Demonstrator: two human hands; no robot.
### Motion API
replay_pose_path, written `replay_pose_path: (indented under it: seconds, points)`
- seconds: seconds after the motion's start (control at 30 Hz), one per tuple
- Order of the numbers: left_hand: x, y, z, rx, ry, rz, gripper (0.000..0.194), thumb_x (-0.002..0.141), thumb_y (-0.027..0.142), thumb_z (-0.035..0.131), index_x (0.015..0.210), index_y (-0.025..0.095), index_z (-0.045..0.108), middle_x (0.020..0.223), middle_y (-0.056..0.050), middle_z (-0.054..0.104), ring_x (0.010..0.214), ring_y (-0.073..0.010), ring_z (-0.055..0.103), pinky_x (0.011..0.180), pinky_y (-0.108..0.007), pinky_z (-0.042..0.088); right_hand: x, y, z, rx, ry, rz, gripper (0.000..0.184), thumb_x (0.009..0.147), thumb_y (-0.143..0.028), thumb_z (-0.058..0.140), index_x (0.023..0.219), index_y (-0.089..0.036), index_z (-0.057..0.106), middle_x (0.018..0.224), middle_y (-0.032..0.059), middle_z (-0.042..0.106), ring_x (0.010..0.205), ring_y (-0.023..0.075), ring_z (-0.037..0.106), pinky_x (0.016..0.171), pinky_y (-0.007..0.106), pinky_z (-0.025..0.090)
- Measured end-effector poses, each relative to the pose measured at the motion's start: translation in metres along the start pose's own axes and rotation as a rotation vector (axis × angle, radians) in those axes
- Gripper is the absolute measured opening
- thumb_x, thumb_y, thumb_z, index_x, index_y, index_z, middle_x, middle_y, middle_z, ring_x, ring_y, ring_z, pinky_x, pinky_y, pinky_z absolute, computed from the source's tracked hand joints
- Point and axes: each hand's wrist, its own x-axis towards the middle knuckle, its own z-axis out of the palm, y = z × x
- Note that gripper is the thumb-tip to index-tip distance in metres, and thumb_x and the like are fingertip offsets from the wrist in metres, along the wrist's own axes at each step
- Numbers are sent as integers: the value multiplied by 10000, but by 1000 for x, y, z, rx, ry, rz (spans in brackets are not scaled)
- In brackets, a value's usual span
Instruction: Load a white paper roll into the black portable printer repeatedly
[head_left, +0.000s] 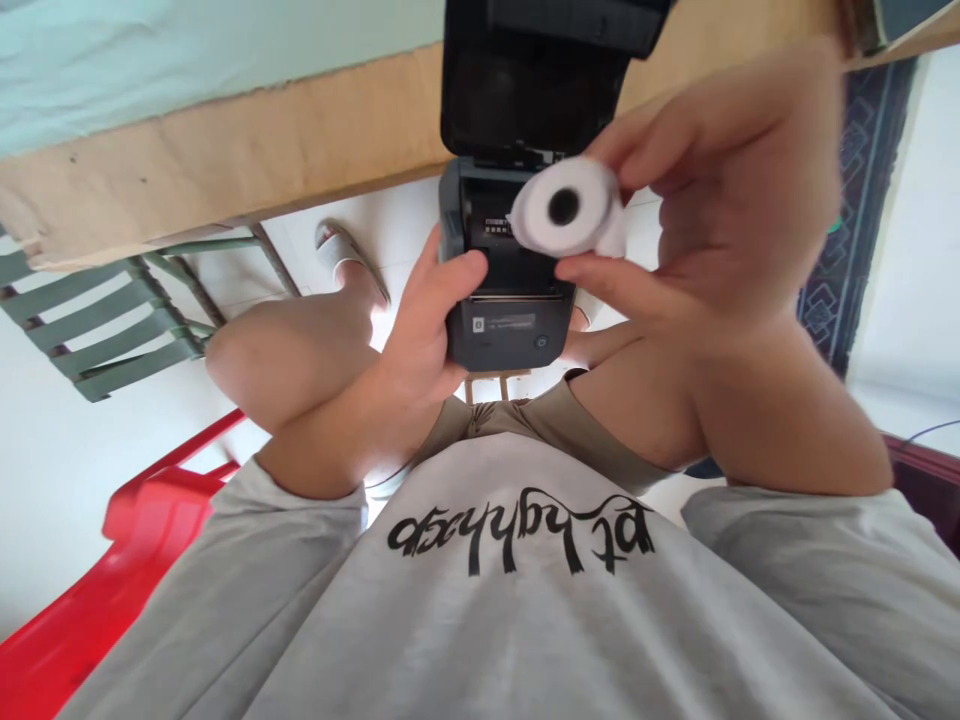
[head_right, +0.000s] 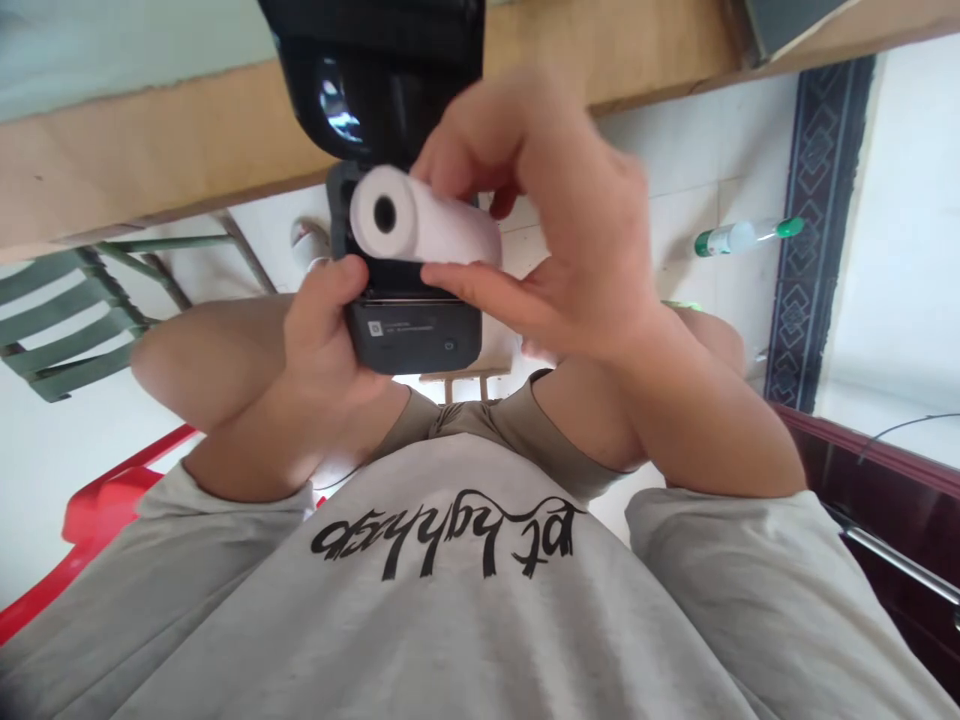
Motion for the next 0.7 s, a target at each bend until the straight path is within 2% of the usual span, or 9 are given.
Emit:
replay_pose_path:
  seconds: [0.07, 0.1, 0.2, 0.3, 0.37, 0.47, 0.53, 0.63, 0.7]
  points:
    - [1, -5, -3, 38, -20, -18, 345, 904, 495, 811, 1132, 249, 733, 988, -31, 815, 1142, -301, 806, 876, -378, 683, -2, -1, 1, -112, 27, -199, 147, 1028, -327, 642, 1079, -203, 582, 1075, 21, 747, 1037, 102, 733, 879, 246, 572]
    - [1, -6, -4, 56, -26, -25, 359, 908, 504, 807, 1155, 257, 724, 1014, -36, 815, 1160, -306, 803, 870, -380, 682, -2, 0, 2, -193, 24, -238, 111, 1036, -312, 617, 1069, -215, 575, 1055, -3, 752, 1011, 102, 741, 855, 254, 561]
    - [1, -7, -4, 95, -36, -45, 420, 870, 511, 852, 1180, 272, 699, 1053, -40, 807, 1175, -311, 797, 869, -376, 674, -4, 1, 5, -392, 14, -176, 80, 1012, -285, 615, 1059, -244, 565, 1067, -37, 756, 961, 117, 740, 811, 304, 534]
    - [1, -6, -2, 64, -64, -39, 426, 866, 491, 859, 1171, 245, 691, 1068, -52, 794, 1160, -312, 796, 881, -396, 676, -6, 1, 11, -476, 46, -155, 76, 992, -260, 633, 1018, -238, 565, 1046, -30, 755, 950, 150, 745, 817, 349, 531]
    - [1, -6, 0, 42, -65, -23, 371, 894, 455, 828, 1162, 232, 704, 1071, -59, 786, 1165, -308, 790, 902, -413, 679, -7, 0, 13, -492, 37, -145, 40, 977, -213, 608, 1007, -234, 591, 1054, -22, 755, 964, 168, 738, 821, 363, 525]
    - [3, -7, -1, 62, -31, -18, 341, 864, 460, 840, 1111, 247, 740, 1017, -49, 778, 1199, -312, 774, 962, -422, 672, -6, -3, 13, -471, -55, -31, 182, 975, -169, 500, 970, -253, 661, 1105, -3, 759, 975, 176, 682, 842, 371, 508]
    - [5, -9, -2, 66, -24, -13, 373, 841, 513, 842, 1091, 250, 757, 983, -50, 770, 1240, -331, 757, 997, -435, 662, -6, -6, 13, -462, -53, -20, 233, 986, -199, 467, 923, -261, 682, 1046, 9, 749, 926, 176, 633, 828, 382, 474]
    - [9, -10, -6, 33, -39, 37, 416, 875, 581, 785, 1097, 230, 769, 1026, -72, 770, 1307, -351, 722, 1044, -459, 642, -7, -9, 17, -417, 70, -162, 168, 1001, -283, 531, 884, -250, 648, 885, 4, 691, 832, 161, 559, 765, 384, 384]
    - [10, -10, -9, 33, -45, 53, 423, 882, 593, 778, 1096, 229, 777, 1040, -78, 772, 1318, -350, 714, 1055, -461, 636, -9, -11, 22, -371, 102, -270, 144, 1010, -310, 573, 888, -245, 616, 820, -11, 656, 795, 153, 521, 743, 375, 327]
